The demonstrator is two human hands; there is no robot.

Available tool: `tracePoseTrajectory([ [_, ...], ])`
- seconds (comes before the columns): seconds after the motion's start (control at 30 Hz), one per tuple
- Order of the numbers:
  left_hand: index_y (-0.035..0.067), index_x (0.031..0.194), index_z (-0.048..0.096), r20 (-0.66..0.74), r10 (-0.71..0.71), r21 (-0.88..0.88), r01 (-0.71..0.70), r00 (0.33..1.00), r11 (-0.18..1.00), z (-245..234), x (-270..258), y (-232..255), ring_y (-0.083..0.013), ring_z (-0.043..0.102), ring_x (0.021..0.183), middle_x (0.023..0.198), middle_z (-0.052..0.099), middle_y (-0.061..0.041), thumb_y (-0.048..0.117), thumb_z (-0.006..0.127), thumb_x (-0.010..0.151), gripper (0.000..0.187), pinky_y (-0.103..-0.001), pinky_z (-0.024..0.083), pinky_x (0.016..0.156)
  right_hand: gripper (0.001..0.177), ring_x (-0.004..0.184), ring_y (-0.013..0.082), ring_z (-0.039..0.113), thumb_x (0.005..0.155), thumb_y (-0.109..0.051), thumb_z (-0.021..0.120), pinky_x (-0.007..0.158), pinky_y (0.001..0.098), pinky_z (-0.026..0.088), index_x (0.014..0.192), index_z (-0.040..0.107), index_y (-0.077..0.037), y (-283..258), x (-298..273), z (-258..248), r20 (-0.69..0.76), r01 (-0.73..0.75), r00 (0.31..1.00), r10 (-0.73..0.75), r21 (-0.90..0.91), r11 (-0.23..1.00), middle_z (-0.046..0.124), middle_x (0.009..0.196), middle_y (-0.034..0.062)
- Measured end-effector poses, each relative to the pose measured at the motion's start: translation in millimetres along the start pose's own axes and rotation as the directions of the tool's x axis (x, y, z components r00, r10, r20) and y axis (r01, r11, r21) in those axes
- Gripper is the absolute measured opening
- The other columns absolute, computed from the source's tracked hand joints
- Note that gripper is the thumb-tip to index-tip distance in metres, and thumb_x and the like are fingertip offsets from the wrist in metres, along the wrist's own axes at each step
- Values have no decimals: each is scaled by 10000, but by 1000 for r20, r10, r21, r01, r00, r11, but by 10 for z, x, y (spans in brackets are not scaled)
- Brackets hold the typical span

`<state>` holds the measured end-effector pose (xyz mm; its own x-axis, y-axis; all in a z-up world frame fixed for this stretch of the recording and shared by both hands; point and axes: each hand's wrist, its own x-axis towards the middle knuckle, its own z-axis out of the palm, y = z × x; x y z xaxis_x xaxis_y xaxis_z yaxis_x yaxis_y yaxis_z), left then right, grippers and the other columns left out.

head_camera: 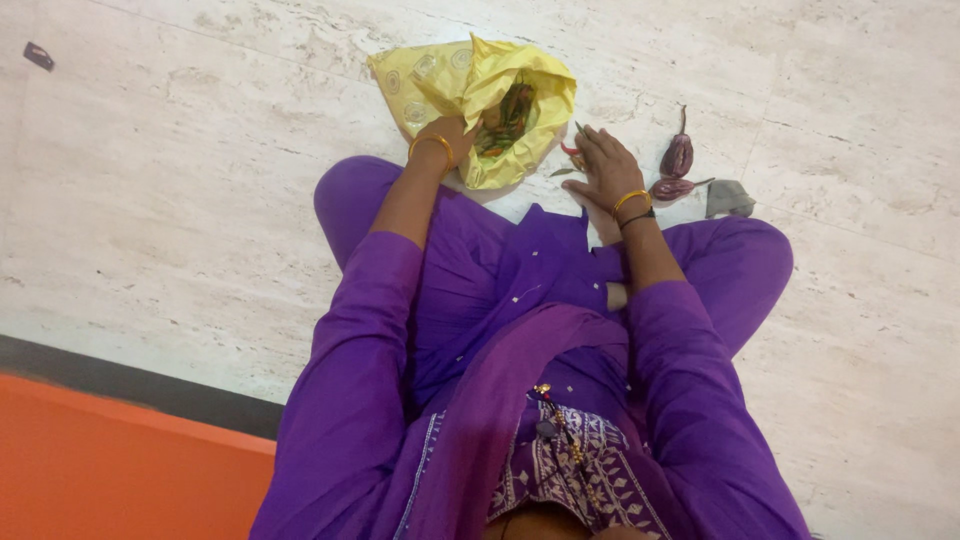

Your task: The person sits on the floor and cleans vegetables using a small stone. They scrub potatoes, green chilies, and eggplants one by one, then place them into a yellow plastic bag.

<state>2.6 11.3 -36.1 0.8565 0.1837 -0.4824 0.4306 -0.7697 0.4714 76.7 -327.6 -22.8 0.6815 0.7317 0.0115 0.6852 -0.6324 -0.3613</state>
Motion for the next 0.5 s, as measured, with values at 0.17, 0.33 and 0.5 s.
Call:
tracePoseTrajectory([
  [0.17, 23, 1090, 722, -4, 1, 9, -1, 1000, 1000, -39, -35, 60, -396, 678, 1018, 1080, 719, -219, 562, 423, 1019, 620, -498, 525, 899, 380, 1174, 322, 601, 905, -188, 779, 975, 417, 511, 1278, 714, -164, -298, -167, 179, -118, -89, 988, 103, 121, 989, 655, 1314, 59],
  [0.33, -9, 1075, 719, 12, 11, 20, -11, 1000, 1000, -76, -44, 74, -398, 685, 1004, 1060, 721, -236, 572, 390, 1047, 668, -491, 528, 899, 172, 957, 322, 631, 916, -80, 750, 832, 436, 536, 1071, 743, -155, -478, -106, 250, -242, -76, 964, 112, 152, 985, 629, 995, 109],
  [0.5, -5, 1074, 722, 18, 10, 23, -10, 1000, 1000, -62, -5, 79, -397, 686, 1004, 1057, 720, -237, 582, 368, 1045, 687, -489, 529, 903, 103, 814, 311, 659, 897, -79, 745, 703, 431, 536, 988, 720, -121, -505, -71, 262, -236, -199, 939, 250, 218, 955, 631, 908, 108],
])
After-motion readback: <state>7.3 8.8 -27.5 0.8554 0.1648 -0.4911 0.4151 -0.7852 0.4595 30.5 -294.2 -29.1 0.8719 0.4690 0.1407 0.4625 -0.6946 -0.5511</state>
